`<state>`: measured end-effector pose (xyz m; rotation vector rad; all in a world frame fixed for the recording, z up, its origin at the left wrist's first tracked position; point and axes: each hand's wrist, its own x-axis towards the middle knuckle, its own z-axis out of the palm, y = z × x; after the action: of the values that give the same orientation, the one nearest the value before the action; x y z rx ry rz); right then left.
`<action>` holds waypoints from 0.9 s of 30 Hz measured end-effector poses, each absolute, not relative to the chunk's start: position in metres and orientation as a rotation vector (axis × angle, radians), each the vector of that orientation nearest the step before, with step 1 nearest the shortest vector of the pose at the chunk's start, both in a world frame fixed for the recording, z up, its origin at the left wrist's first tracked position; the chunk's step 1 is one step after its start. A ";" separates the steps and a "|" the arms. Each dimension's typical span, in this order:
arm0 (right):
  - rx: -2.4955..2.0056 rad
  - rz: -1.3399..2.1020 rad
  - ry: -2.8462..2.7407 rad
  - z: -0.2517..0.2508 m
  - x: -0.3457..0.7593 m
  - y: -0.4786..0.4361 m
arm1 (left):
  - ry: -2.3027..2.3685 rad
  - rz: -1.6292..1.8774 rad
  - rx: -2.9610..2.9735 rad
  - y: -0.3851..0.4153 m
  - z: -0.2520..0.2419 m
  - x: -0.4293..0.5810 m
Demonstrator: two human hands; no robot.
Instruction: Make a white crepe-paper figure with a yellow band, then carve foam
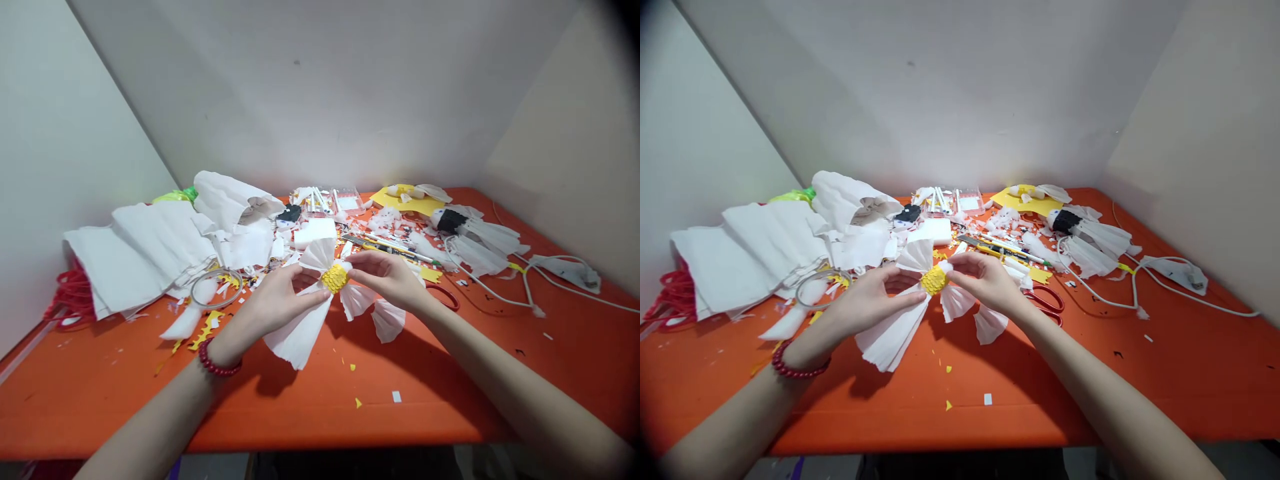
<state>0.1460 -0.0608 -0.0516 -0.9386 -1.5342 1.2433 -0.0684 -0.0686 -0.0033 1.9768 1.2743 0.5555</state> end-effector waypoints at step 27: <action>-1.349 0.417 -2.281 -0.082 0.196 -0.094 | 1.252 0.146 2.360 -0.087 -0.032 -0.001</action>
<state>0.1958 -0.0935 -0.0820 -1.3487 -2.2810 0.4171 -0.0013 -0.0869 -0.0323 2.3596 1.2519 0.1459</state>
